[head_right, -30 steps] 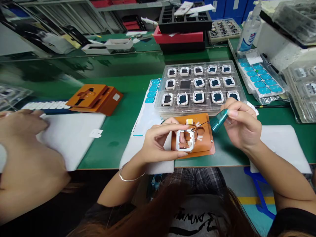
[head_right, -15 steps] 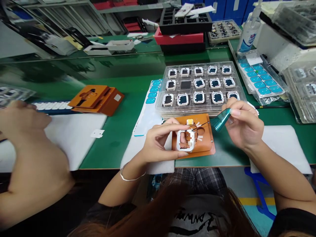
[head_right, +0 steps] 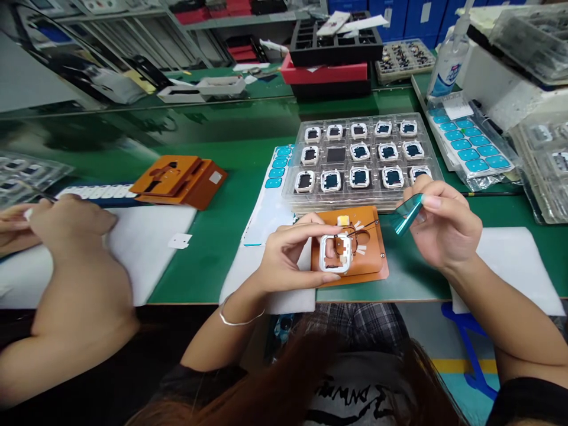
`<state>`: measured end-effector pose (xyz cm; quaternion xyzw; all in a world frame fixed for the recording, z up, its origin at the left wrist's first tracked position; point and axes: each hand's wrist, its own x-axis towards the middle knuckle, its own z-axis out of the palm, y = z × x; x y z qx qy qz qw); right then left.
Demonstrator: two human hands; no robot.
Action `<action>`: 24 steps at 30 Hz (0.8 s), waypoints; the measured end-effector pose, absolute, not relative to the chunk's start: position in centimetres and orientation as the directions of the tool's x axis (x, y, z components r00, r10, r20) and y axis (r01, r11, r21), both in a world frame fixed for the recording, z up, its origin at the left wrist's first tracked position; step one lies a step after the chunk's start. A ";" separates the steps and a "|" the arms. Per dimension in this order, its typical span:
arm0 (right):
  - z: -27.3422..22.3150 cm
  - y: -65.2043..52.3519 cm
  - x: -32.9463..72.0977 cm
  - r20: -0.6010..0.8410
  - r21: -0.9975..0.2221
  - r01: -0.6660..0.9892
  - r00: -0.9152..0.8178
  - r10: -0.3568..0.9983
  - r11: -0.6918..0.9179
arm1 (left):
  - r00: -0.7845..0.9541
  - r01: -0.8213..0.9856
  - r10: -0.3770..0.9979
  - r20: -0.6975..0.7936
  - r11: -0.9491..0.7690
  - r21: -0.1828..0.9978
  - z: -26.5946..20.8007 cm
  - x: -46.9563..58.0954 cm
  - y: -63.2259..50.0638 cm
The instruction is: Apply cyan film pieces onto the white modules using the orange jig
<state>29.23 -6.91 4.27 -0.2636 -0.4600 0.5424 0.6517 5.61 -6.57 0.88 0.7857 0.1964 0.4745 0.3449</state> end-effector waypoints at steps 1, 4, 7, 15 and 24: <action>4.3 -6.9 29.2 0.317 -0.844 -0.460 -0.011 0.948 0.277 | 0.473 -0.023 0.636 0.610 -0.683 0.730 0.9 5.6 -6.6; 4.6 -6.9 29.3 0.304 -0.841 -0.471 -0.008 0.953 0.264 | 0.473 -0.018 0.640 0.606 -0.680 0.733 0.7 5.6 -6.6; 5.4 -6.8 30.0 0.283 -0.821 -0.510 0.028 0.959 0.257 | 0.468 0.003 0.638 0.612 -0.694 0.720 0.7 5.5 -6.5; 5.9 -6.3 30.5 0.315 -0.820 -0.488 0.055 0.947 0.301 | 0.494 0.439 0.709 0.504 -0.703 0.559 1.5 3.5 -5.3; 2.7 -6.6 29.6 0.469 -0.858 -0.260 -0.043 0.882 0.444 | 0.512 0.473 0.796 0.322 -0.575 0.668 1.1 2.5 -4.6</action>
